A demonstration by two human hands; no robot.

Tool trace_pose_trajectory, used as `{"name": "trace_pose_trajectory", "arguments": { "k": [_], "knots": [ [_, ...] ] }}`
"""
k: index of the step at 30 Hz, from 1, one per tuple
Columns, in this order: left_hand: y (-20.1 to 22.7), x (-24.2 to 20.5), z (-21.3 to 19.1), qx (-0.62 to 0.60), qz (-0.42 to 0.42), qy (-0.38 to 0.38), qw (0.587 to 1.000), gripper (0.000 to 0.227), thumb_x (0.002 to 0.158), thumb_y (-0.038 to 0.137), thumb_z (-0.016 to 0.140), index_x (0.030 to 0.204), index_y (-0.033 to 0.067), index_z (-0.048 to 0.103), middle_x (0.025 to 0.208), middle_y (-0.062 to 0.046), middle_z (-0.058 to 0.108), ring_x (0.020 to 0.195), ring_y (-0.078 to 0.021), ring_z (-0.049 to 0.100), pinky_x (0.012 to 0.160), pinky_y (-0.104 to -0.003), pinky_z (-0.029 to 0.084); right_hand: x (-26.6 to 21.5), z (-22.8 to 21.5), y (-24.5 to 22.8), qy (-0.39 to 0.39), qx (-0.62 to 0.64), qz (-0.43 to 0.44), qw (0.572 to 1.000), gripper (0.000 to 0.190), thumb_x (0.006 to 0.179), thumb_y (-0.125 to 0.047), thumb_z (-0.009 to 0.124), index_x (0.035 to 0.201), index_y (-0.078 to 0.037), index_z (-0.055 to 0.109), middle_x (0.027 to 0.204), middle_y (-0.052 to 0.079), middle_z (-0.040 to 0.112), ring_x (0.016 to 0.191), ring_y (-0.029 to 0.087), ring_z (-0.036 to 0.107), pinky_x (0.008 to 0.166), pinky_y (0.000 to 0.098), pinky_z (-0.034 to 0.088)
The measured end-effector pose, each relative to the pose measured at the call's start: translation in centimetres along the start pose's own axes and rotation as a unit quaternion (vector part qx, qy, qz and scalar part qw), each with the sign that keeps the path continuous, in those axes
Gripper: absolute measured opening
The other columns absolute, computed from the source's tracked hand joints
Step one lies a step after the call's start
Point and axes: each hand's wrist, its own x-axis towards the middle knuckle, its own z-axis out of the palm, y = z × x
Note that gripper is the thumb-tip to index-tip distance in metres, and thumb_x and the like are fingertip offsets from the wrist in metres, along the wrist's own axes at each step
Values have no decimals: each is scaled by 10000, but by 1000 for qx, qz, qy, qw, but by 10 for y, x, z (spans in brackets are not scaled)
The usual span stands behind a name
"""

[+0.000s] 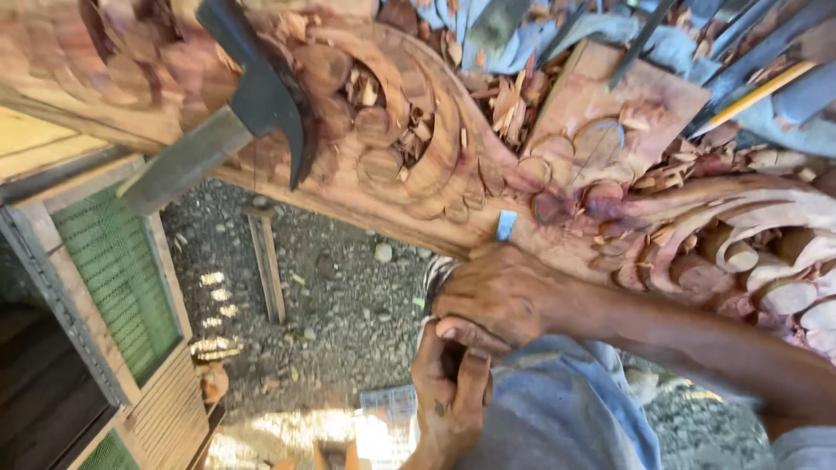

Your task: Woodworker using chisels and a hammer to carve an intricate design into a wooden furniture piece.

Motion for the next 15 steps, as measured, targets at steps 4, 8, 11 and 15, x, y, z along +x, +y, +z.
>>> {"name": "trace_pose_trajectory", "arguments": {
  "k": [4, 8, 11, 15],
  "knots": [
    [-4, 6, -3, 12, 28, -36, 999, 123, 1050, 142, 569, 1093, 39, 518, 693, -8, 545, 543, -51, 482, 497, -220, 389, 4, -5, 5, 10, -29, -11, 999, 295, 1050, -279, 538, 825, -99, 601, 690, 65, 582, 596, 266, 586, 553, 424, 452],
    [-1, 4, -8, 1, 3, -10, 1000, 120, 1022, 131, 566, 1043, 23, 518, 746, -36, 602, 516, -51, 488, 461, -226, 395, 5, 0, 5, -2, -18, -14, 1000, 292, 1051, -286, 534, 839, -93, 591, 665, 58, 546, 592, 266, 569, 556, 418, 452],
    [-1, 11, -9, -8, 4, -15, 1000, 116, 1019, 120, 575, 1048, 26, 513, 749, -30, 592, 531, -48, 489, 472, -224, 389, 9, -2, 9, 17, -23, -20, 999, 292, 1060, -276, 535, 837, -94, 585, 679, 60, 548, 601, 265, 566, 556, 412, 448],
    [-8, 10, -13, 2, 14, -19, 1000, 114, 1027, 117, 581, 1074, 24, 535, 767, -7, 560, 594, -40, 474, 535, -219, 374, 6, 4, 9, 5, -32, 2, 999, 285, 1036, -263, 547, 810, -95, 582, 669, 49, 565, 574, 252, 568, 524, 407, 442]
  ]
}}
